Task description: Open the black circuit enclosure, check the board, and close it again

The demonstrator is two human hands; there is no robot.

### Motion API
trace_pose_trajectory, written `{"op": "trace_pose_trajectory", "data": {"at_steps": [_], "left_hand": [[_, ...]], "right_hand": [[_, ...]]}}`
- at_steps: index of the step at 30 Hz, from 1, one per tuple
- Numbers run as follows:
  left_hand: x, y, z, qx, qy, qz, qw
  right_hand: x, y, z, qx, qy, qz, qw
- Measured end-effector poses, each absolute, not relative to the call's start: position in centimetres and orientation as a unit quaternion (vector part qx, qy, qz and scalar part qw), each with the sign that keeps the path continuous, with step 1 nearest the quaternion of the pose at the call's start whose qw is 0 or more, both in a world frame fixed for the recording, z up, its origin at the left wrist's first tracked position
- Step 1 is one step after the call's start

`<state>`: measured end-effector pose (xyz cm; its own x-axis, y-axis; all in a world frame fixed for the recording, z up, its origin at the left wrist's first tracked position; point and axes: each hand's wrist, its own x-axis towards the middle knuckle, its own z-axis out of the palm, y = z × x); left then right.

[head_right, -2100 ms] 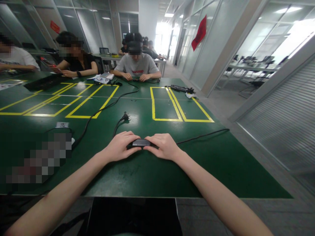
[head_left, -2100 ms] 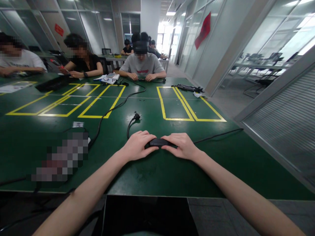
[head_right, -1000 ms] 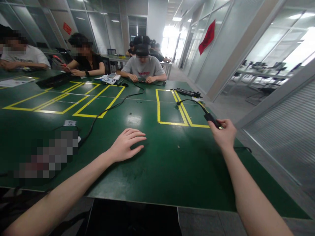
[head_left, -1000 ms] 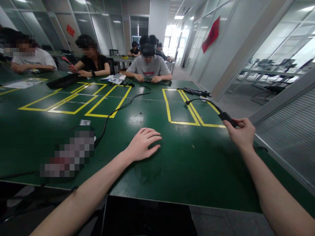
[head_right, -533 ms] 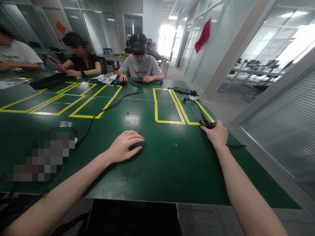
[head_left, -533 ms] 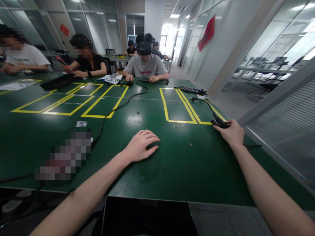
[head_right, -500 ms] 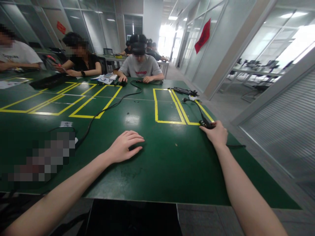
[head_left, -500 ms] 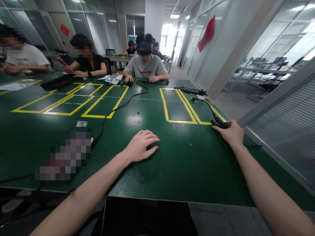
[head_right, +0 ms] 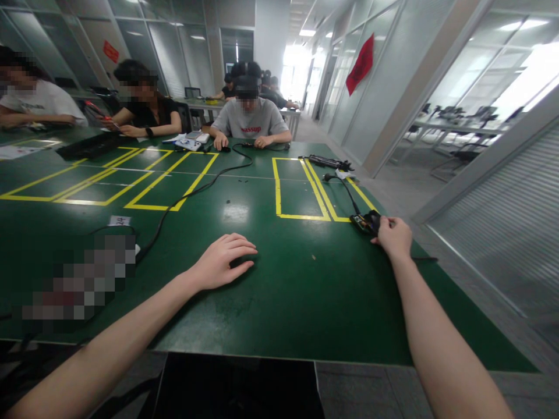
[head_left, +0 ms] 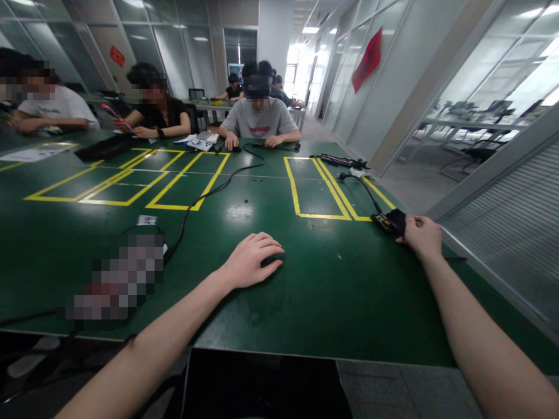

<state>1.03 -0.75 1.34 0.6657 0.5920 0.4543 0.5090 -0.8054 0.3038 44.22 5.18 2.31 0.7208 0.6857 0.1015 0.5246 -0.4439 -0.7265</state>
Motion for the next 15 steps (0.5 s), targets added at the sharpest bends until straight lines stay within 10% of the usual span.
{"op": "trace_pose_trajectory", "data": {"at_steps": [15], "left_hand": [[1.0, -0.8, 1.5, 0.909, 0.305, 0.272, 0.084]], "right_hand": [[45.2, 5.4, 1.7, -0.81, -0.484, 0.005, 0.332]]}}
